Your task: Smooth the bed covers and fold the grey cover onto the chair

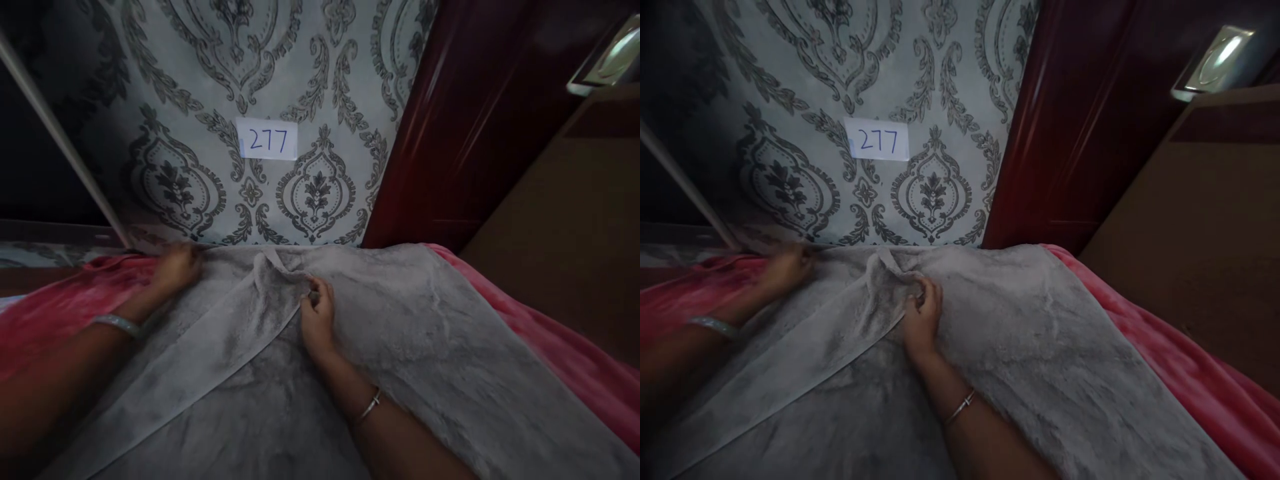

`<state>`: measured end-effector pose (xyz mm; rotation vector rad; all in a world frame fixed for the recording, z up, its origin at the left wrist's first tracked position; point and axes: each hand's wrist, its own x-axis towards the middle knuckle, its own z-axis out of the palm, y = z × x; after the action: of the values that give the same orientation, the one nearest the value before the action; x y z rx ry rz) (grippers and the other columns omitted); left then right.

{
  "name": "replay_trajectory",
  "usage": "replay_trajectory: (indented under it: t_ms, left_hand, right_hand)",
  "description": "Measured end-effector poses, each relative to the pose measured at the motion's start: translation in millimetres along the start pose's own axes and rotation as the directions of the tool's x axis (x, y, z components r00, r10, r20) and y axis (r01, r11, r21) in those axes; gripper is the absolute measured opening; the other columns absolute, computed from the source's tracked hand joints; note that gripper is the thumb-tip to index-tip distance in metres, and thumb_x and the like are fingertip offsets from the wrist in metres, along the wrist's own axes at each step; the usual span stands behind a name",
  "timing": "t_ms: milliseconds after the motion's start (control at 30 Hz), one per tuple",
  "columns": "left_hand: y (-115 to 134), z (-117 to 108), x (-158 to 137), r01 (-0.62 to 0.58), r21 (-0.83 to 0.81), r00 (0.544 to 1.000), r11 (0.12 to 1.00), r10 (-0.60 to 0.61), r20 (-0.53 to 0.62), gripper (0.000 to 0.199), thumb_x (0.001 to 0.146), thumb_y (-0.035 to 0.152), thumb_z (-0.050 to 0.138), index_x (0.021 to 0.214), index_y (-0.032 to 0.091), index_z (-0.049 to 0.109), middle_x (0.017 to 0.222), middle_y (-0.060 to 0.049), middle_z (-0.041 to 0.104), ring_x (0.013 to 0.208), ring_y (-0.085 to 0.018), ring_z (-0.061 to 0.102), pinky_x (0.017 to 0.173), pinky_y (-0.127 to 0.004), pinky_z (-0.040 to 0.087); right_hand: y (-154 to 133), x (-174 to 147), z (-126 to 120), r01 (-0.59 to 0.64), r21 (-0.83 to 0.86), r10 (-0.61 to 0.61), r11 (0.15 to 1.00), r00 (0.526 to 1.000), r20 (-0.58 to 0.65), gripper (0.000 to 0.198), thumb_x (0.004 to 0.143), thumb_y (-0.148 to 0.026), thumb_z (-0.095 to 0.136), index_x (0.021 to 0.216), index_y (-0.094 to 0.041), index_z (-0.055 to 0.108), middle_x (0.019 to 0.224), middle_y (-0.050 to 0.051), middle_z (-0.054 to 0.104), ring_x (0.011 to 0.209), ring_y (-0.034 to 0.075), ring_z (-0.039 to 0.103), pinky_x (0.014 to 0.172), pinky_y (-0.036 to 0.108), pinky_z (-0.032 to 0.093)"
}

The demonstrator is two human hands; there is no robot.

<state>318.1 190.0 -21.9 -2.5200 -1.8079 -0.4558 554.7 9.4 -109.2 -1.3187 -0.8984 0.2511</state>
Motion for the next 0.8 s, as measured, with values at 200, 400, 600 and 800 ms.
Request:
replay_trajectory:
  t_ms: [200, 400, 600, 800]
  left_hand:
    - [120.6, 15.1, -90.0, -0.509, -0.103, 0.819, 0.855, 0.517, 0.249, 0.035, 0.083, 0.045, 0.056, 0.108, 0.02, 0.059, 0.107, -0.007, 0.067, 0.099, -0.024, 0.063, 0.089, -0.033, 0.048]
    - [151.7, 36.0, -119.0, -0.491, 0.01, 0.835, 0.871, 0.467, 0.29, 0.028, 0.087, 0.02, 0.045, 0.112, 0.019, 0.058, 0.114, -0.014, 0.066, 0.1, -0.027, 0.066, 0.086, -0.037, 0.051]
    - [93.3, -12.1, -64.5, -0.16, 0.119, 0.977, 0.98, 0.139, 0.162, 0.036, 0.094, 0.021, 0.037, 0.126, 0.015, 0.052, 0.116, -0.015, 0.067, 0.11, -0.026, 0.063, 0.091, -0.036, 0.048]
    - [1.0, -40.7, -25.4, 0.222, 0.196, 0.964, 0.955, -0.245, 0.102, 0.03, 0.095, 0.034, 0.053, 0.114, 0.012, 0.06, 0.111, -0.011, 0.066, 0.101, -0.021, 0.064, 0.09, -0.043, 0.054]
  right_hand:
    - [12.8, 11.3, 0.4, -0.136, 0.041, 0.14, 0.99, 0.983, -0.116, 0.044, 0.075, -0.023, 0.049, 0.118, -0.02, 0.058, 0.123, 0.011, 0.058, 0.111, 0.021, 0.056, 0.101, 0.035, 0.043]
    - [16.7, 13.4, 2.1, -0.164, 0.044, 0.168, 0.985, 0.981, -0.098, 0.043, 0.071, -0.022, 0.046, 0.111, -0.018, 0.06, 0.116, 0.011, 0.06, 0.106, 0.021, 0.058, 0.099, 0.033, 0.044]
    - [22.4, 11.3, 6.7, -0.179, 0.111, 0.191, 0.978, 0.976, -0.103, 0.04, 0.072, -0.024, 0.047, 0.108, -0.019, 0.063, 0.112, 0.009, 0.062, 0.102, 0.02, 0.059, 0.092, 0.032, 0.046]
    - [19.4, 11.4, 8.5, -0.209, 0.173, 0.228, 0.963, 0.969, -0.097, 0.04, 0.068, -0.021, 0.048, 0.104, -0.018, 0.064, 0.105, 0.007, 0.063, 0.095, 0.019, 0.059, 0.089, 0.031, 0.046]
